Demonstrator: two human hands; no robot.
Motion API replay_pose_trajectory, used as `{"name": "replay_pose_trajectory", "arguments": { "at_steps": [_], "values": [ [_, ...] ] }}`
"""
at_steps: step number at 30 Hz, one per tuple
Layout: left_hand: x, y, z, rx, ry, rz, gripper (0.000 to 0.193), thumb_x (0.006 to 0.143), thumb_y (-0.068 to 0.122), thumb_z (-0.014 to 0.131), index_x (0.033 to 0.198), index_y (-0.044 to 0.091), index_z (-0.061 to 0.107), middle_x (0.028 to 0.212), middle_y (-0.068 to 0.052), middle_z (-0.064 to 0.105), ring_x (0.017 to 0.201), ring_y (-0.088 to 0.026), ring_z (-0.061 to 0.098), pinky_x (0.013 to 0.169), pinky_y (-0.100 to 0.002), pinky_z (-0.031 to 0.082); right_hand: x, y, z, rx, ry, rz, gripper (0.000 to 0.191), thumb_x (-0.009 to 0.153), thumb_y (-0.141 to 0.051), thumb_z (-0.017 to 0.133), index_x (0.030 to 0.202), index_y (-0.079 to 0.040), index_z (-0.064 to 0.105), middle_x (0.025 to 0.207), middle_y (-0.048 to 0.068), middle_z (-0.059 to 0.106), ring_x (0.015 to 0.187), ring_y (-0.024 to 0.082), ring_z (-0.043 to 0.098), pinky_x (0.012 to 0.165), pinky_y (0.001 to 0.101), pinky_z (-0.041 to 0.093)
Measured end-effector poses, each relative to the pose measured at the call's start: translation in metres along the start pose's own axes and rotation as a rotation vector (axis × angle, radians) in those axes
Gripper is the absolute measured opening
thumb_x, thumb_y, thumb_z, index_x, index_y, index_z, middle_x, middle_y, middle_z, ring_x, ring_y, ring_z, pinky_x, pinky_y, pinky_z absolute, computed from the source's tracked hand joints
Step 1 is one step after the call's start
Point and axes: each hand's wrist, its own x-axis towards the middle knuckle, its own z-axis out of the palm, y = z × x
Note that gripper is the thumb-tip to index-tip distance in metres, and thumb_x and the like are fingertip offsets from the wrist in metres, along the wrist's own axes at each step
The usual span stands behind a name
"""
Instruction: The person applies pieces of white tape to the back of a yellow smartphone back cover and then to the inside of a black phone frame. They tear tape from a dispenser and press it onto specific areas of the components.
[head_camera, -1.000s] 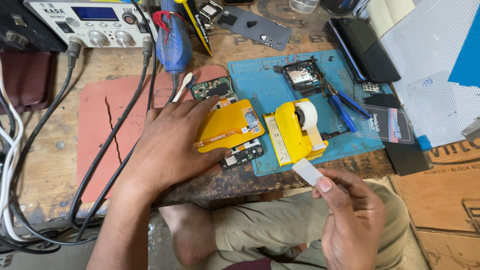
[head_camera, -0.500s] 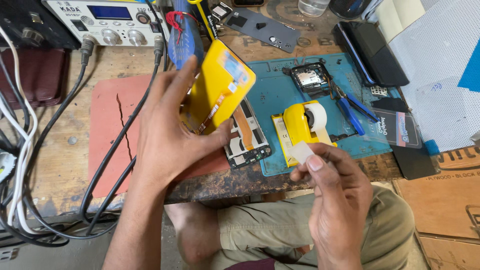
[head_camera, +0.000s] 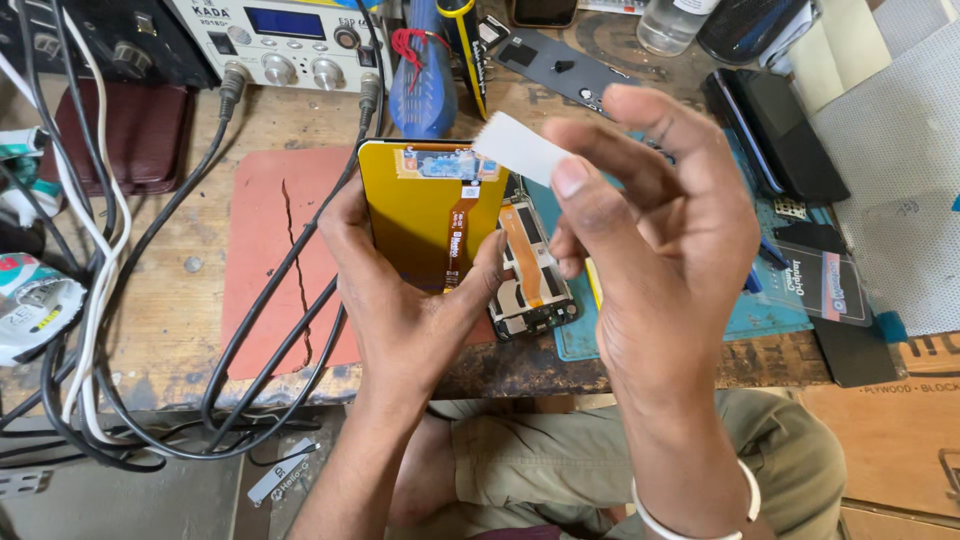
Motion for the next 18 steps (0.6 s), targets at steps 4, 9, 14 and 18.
{"name": "replay_pose_trajectory", "arguments": {
  "at_steps": [4,9,14,18],
  "values": [
    [0.004,0.005,-0.006,-0.072,-0.031,0.003,0.076,0.092,0.008,0.091,0.141,-0.003,0.033,0.135,-0.017,0.054,0.125,-0.020,0.060,0.110,-0.032,0.052,0.019,-0.009,0.013,-0.094,-0.100,0.048,0.037,0.102,-0.002,0.073,0.134,0.002,0.054,0.110,0.018,0.078,0.072,0.009,0.066,0.062,0.0225,0.055],
    [0.022,0.015,-0.025,-0.438,-0.106,-0.133,0.060,0.100,0.013,0.078,0.145,-0.004,0.042,0.133,-0.014,0.062,0.120,-0.016,0.063,0.113,-0.032,0.053,0.032,-0.016,0.022,-0.188,-0.158,0.061,0.039,0.101,-0.003,0.075,0.133,0.003,0.053,0.105,0.019,0.077,0.077,0.012,0.072,0.068,0.0246,0.061],
    [0.052,0.018,-0.039,-0.661,-0.106,-0.148,0.043,0.106,0.013,0.069,0.143,-0.006,0.056,0.123,-0.011,0.068,0.114,-0.013,0.066,0.106,-0.027,0.053,0.036,-0.019,0.021,-0.246,-0.143,0.065,0.037,0.099,-0.001,0.075,0.129,0.002,0.054,0.100,0.019,0.077,0.074,0.013,0.072,0.068,0.0244,0.062],
    [0.061,0.019,-0.040,-0.567,-0.126,-0.076,0.027,0.106,0.008,0.076,0.129,-0.005,0.067,0.120,-0.009,0.070,0.107,-0.011,0.067,0.099,-0.024,0.054,0.036,-0.017,0.020,-0.249,-0.171,-0.006,0.036,0.102,0.002,0.075,0.131,0.003,0.053,0.104,0.019,0.076,0.078,0.012,0.073,0.067,0.0220,0.062]
  ]
}}
